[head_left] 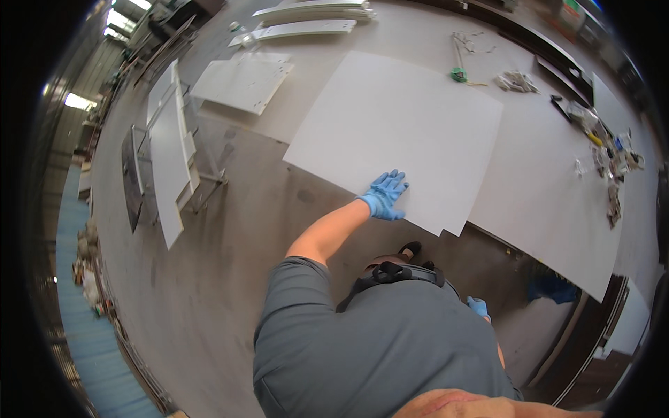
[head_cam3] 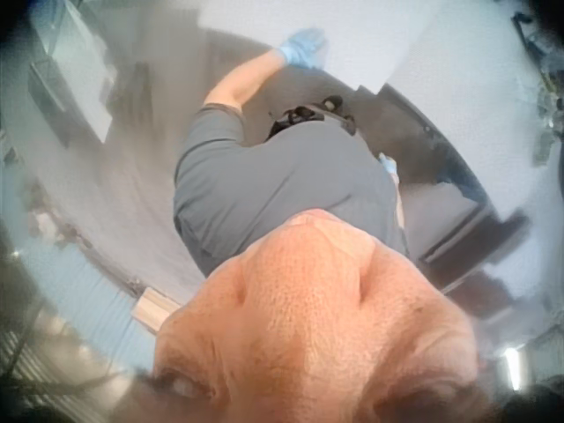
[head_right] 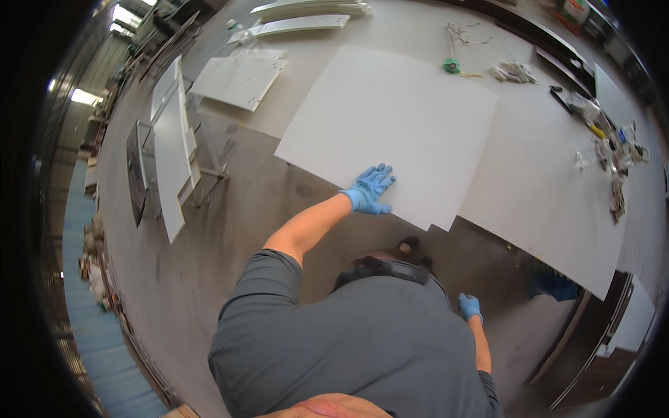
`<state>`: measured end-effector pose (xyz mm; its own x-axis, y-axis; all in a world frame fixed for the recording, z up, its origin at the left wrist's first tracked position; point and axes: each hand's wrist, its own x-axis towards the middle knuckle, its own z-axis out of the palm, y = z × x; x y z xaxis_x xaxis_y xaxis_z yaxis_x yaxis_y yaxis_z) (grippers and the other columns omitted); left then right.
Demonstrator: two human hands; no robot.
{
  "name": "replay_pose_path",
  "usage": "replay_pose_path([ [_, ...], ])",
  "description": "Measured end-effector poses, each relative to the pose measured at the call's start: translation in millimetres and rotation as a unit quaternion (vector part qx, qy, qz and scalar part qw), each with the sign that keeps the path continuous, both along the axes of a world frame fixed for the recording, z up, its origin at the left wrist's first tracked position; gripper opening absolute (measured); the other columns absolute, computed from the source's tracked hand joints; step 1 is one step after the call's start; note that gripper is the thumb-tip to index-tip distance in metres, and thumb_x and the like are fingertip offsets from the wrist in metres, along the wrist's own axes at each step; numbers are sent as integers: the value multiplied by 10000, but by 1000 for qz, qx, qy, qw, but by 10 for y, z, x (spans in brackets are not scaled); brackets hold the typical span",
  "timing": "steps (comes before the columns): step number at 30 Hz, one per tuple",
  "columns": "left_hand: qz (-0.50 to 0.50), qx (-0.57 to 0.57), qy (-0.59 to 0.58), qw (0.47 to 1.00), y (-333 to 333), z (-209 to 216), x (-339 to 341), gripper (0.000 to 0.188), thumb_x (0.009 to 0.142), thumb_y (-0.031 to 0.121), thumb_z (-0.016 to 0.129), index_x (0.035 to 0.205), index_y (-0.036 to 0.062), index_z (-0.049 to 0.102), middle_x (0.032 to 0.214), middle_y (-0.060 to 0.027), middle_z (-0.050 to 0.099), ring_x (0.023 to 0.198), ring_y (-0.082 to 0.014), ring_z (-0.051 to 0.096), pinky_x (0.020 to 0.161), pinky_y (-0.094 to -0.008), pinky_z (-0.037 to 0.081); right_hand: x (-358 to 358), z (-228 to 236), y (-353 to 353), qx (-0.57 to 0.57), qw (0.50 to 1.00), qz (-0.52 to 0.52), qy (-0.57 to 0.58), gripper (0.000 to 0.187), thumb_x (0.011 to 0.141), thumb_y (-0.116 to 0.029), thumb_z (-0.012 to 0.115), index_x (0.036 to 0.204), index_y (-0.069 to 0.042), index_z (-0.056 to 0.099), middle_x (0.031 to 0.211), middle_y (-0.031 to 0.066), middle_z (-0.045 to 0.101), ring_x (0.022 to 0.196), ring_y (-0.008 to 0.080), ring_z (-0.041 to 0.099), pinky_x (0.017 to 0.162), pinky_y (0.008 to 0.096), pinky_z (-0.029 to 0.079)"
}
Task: The person picks up white and brown flat boards from the floor and stacks them on a nearby table. They repeatedly walk between the floor and the table, placing each board on top of the others in a pile.
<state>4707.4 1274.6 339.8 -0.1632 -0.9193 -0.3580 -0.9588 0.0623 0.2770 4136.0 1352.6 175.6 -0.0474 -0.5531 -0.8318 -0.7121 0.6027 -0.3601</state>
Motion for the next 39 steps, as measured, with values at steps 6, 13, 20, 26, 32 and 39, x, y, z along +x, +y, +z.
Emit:
replay_pose_path([
  [6,106,40,-28,993,-61,127,-332,974,809,592,640,1566,48,358,1688,-204,168,1582,-351,87,1284,-461,74,-122,-227,-971,-94,993,65,-38,399,963,-333,649,1096,36,726,942,116,753,860,187,677,799,356,532],
  [13,164,3,-4,986,-79,35,-420,925,772,522,727,1517,54,440,1674,-189,220,1572,-341,139,1284,-442,118,159,27,-1111,-71,988,128,-38,459,954,-364,650,1179,31,713,1109,184,747,1036,252,698,925,374,523],
  [20,138,-91,4,986,-108,-338,-282,911,694,477,860,1404,1,546,1597,-223,360,1499,-386,289,1256,-442,242,111,596,-805,-20,973,222,54,583,931,-453,547,1230,34,666,1301,273,644,1221,412,614,1030,475,475],
  [26,83,-98,28,991,-134,-488,-248,919,656,401,909,1366,-52,539,1584,-274,358,1497,-411,296,1242,-468,268,-357,1126,-638,26,995,69,61,542,930,-416,526,1285,-34,673,1356,214,639,1267,388,598,1065,475,456],
  [32,111,-41,42,992,-205,-494,-267,907,678,408,885,1365,-68,534,1598,-297,319,1514,-421,259,1252,-465,242,-572,1136,-409,20,993,-93,64,513,930,-418,523,1260,-65,696,1348,181,654,1254,373,610,1050,469,465],
  [39,93,24,-53,994,-582,-162,-927,927,761,423,800,1470,-47,431,1644,-294,206,1525,-434,221,1243,-484,226,-817,877,62,-2,979,-203,28,472,935,-430,561,1184,-63,724,1216,175,713,1150,356,657,991,442,486],
])
